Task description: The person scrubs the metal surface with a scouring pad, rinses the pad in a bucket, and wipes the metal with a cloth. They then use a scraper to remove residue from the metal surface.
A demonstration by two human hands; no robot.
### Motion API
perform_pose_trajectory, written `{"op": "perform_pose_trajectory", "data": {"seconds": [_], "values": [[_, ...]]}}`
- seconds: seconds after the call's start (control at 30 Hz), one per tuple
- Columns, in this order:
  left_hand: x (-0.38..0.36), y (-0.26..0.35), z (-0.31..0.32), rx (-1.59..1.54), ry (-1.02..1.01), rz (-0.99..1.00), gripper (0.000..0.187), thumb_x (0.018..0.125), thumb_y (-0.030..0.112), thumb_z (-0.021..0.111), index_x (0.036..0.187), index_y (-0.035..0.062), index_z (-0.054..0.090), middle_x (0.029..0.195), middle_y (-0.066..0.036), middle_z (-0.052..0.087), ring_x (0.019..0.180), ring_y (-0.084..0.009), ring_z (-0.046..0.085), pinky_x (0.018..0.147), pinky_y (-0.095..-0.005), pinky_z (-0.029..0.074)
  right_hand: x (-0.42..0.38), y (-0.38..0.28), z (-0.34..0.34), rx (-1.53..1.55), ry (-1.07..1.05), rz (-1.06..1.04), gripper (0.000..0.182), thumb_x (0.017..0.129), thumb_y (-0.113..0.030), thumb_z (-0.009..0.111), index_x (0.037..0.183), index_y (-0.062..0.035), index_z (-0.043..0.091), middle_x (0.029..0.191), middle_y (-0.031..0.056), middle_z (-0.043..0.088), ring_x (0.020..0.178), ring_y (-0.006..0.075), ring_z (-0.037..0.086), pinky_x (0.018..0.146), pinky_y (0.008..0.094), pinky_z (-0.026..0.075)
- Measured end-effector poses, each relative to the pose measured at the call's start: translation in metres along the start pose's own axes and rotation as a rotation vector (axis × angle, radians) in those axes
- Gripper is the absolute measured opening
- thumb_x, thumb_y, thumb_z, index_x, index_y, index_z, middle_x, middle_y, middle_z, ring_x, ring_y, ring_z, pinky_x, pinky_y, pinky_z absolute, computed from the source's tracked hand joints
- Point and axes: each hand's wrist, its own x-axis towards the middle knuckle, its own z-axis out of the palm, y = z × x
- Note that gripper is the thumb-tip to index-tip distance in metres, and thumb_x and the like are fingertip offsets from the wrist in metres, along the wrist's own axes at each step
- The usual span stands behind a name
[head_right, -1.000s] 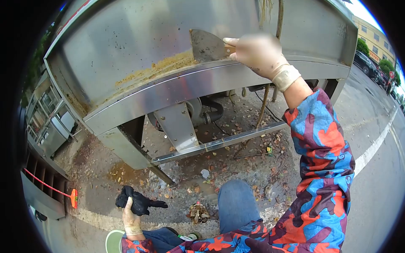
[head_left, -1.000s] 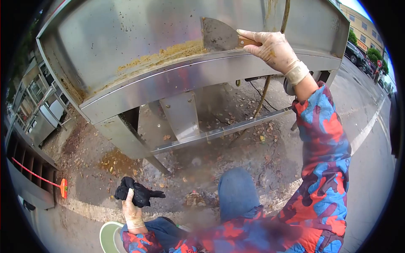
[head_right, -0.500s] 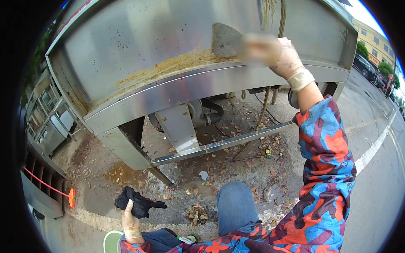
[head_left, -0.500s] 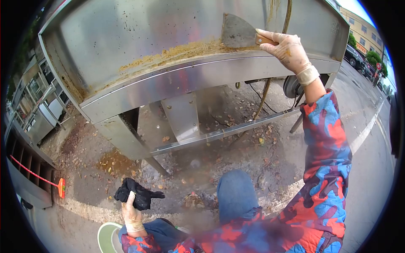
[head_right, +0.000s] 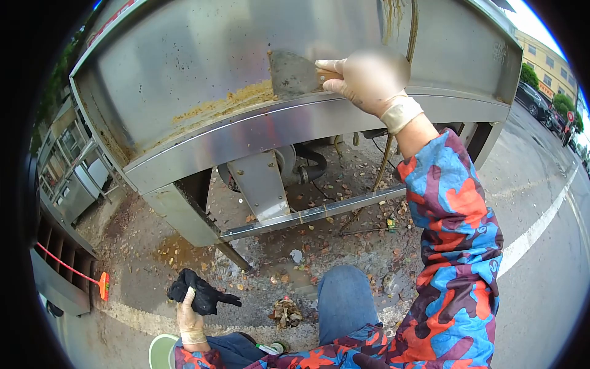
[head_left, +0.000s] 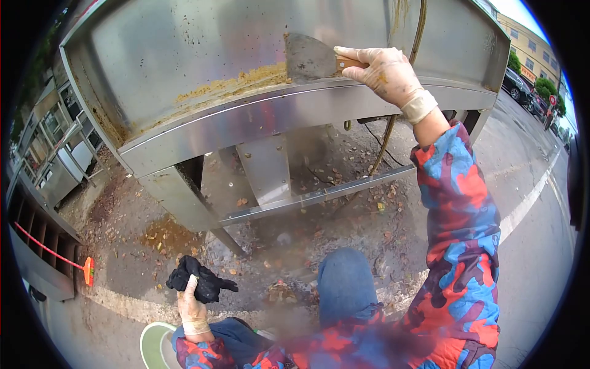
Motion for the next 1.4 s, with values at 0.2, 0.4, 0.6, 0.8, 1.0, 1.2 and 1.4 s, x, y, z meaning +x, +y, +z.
{"op": "perform_pose_trajectory", "data": {"seconds": [0.2, 0.4, 0.6, 0.8, 1.0, 1.2, 1.4], "values": [[-0.008, 0.005, 0.014, -0.012, -0.042, 0.019, 0.043, 0.088, 0.010, 0.062, 0.129, 0.0032, 0.052, 0.116, -0.008, 0.060, 0.102, -0.0222, 0.059, 0.091, -0.0353, 0.048, -0.007, 0.030, -0.012, 0.000, 0.048, 0.005, 0.038, 0.086, -0.032, 0.065, 0.121, -0.0195, 0.065, 0.097, 0.0081, 0.071, 0.090, 0.0270, 0.067, 0.085, 0.0357, 0.050], [-0.005, 0.000, 0.013, -0.034, -0.013, -0.025, 0.039, 0.086, 0.004, 0.063, 0.125, 0.0060, 0.056, 0.115, -0.006, 0.061, 0.102, -0.0205, 0.058, 0.090, -0.0341, 0.048, -0.006, 0.005, -0.003, 0.013, 0.064, 0.013, 0.038, 0.085, -0.034, 0.066, 0.120, -0.0215, 0.065, 0.100, 0.0103, 0.070, 0.094, 0.0273, 0.066, 0.087, 0.0363, 0.050], [-0.004, -0.002, 0.013, -0.035, -0.083, -0.027, 0.040, 0.086, 0.004, 0.063, 0.125, 0.0059, 0.056, 0.115, -0.006, 0.061, 0.103, -0.0205, 0.059, 0.090, -0.0337, 0.048, -0.003, 0.016, -0.004, 0.027, 0.082, 0.022, 0.038, 0.084, -0.035, 0.065, 0.120, -0.0237, 0.065, 0.099, 0.0081, 0.071, 0.093, 0.0257, 0.066, 0.086, 0.0348, 0.050], [-0.009, 0.002, 0.017, -0.023, -0.051, -0.015, 0.041, 0.085, 0.003, 0.063, 0.125, 0.0055, 0.056, 0.117, -0.007, 0.060, 0.104, -0.0216, 0.058, 0.091, -0.0348, 0.048, -0.005, 0.011, -0.011, 0.036, 0.028, 0.075, 0.039, 0.084, -0.036, 0.065, 0.121, -0.0234, 0.065, 0.098, 0.0083, 0.070, 0.094, 0.0262, 0.066, 0.086, 0.0355, 0.050], [-0.005, -0.001, 0.011, -0.020, -0.063, -0.032, 0.043, 0.084, 0.003, 0.064, 0.126, 0.0056, 0.054, 0.117, -0.006, 0.060, 0.106, -0.0211, 0.057, 0.093, -0.0352, 0.047, 0.002, -0.022, 0.004, -0.011, 0.022, 0.037, 0.040, 0.084, -0.031, 0.067, 0.122, -0.0182, 0.065, 0.100, 0.0101, 0.071, 0.092, 0.0246, 0.067, 0.087, 0.0313, 0.050], [-0.016, 0.011, 0.024, -0.055, -0.100, -0.011, 0.042, 0.084, 0.003, 0.063, 0.125, 0.0053, 0.055, 0.116, -0.007, 0.061, 0.104, -0.0214, 0.059, 0.092, -0.0348, 0.048, 0.000, 0.021, -0.008, 0.082, 0.103, 0.018, 0.037, 0.083, -0.034, 0.067, 0.118, -0.0220, 0.067, 0.097, 0.0043, 0.072, 0.088, 0.0203, 0.069, 0.083, 0.0300, 0.051], [-0.005, 0.000, 0.016, -0.030, -0.088, -0.038, 0.041, 0.085, 0.001, 0.062, 0.125, 0.0052, 0.056, 0.118, -0.007, 0.061, 0.106, -0.0214, 0.058, 0.092, -0.0346, 0.048, 0.008, -0.011, 0.001, 0.008, 0.055, -0.018, 0.039, 0.085, -0.038, 0.064, 0.121, -0.0243, 0.065, 0.098, 0.0098, 0.070, 0.094, 0.0284, 0.065, 0.086, 0.0361, 0.050]]}}
